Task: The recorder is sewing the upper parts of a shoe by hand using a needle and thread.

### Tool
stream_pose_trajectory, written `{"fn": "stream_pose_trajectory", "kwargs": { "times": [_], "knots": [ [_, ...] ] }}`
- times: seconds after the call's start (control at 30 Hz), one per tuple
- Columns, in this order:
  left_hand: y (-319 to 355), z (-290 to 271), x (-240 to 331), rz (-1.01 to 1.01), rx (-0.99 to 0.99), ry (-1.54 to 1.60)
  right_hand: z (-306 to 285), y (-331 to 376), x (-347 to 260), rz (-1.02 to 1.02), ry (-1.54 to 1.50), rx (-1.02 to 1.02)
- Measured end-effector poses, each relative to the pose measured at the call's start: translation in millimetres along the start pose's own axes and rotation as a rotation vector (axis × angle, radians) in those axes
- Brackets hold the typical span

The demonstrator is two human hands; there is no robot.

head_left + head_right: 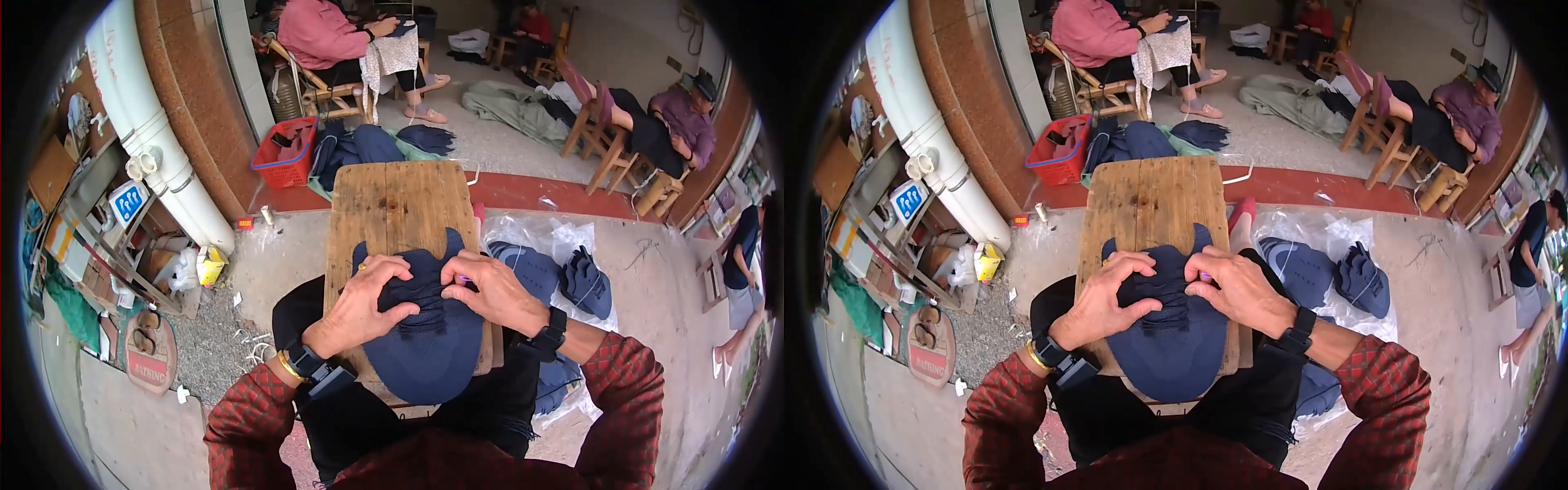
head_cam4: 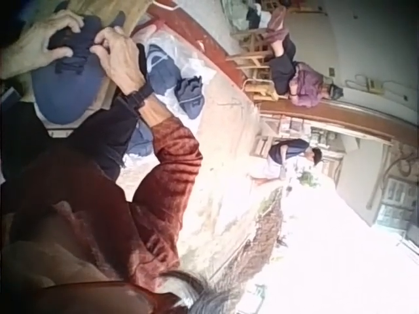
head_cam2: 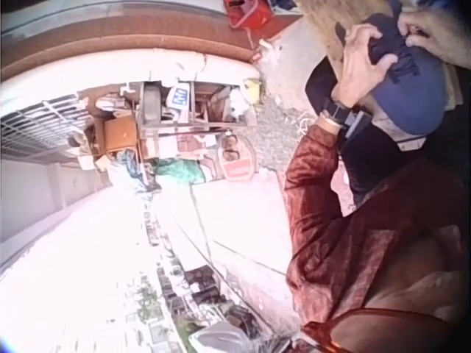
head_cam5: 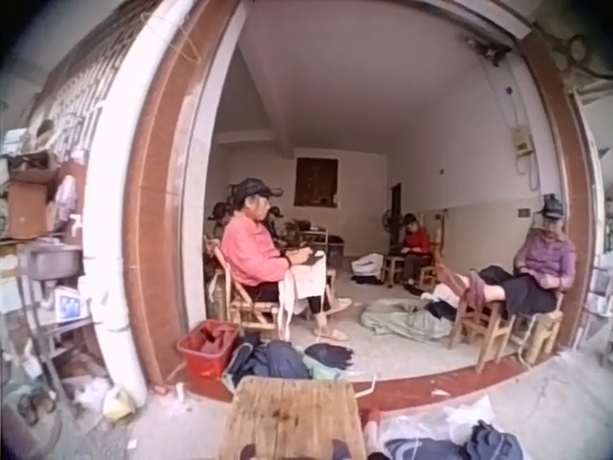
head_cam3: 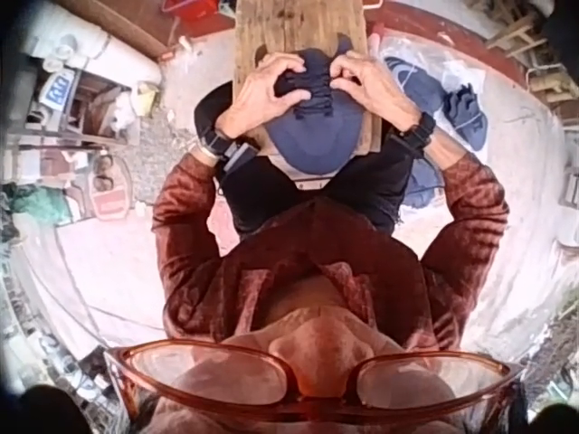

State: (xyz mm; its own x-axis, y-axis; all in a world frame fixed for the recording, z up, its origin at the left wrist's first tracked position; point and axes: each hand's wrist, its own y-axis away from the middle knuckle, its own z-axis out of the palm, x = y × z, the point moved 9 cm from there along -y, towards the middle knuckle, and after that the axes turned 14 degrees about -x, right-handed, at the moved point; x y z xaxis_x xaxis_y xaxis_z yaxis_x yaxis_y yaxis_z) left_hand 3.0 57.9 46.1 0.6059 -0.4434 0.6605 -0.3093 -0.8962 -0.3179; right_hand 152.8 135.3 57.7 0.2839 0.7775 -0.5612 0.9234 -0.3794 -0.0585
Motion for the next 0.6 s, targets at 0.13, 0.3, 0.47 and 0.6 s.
{"fn": "stream_pose_trajectory", "kwargs": {
  "times": [0.13,0.3,0.47,0.6],
  "knots": [
    [9.2,-10.5,14.8,0.026,0.051,-0.085,1.2,-0.4,2.6,-0.016,-0.044,-0.033],
    [16.2,-13.0,4.9,-0.028,-0.011,-0.226,-0.4,3.3,6.6,0.051,-0.041,-0.053],
    [9.8,-6.8,-2.8,-0.015,-0.185,-0.207,1.1,2.6,7.2,0.045,-0.049,-0.011],
    [2.8,-8.9,4.0,-0.034,-0.253,-0.227,1.7,3.3,7.5,0.061,-0.024,-0.034]
  ]
}}
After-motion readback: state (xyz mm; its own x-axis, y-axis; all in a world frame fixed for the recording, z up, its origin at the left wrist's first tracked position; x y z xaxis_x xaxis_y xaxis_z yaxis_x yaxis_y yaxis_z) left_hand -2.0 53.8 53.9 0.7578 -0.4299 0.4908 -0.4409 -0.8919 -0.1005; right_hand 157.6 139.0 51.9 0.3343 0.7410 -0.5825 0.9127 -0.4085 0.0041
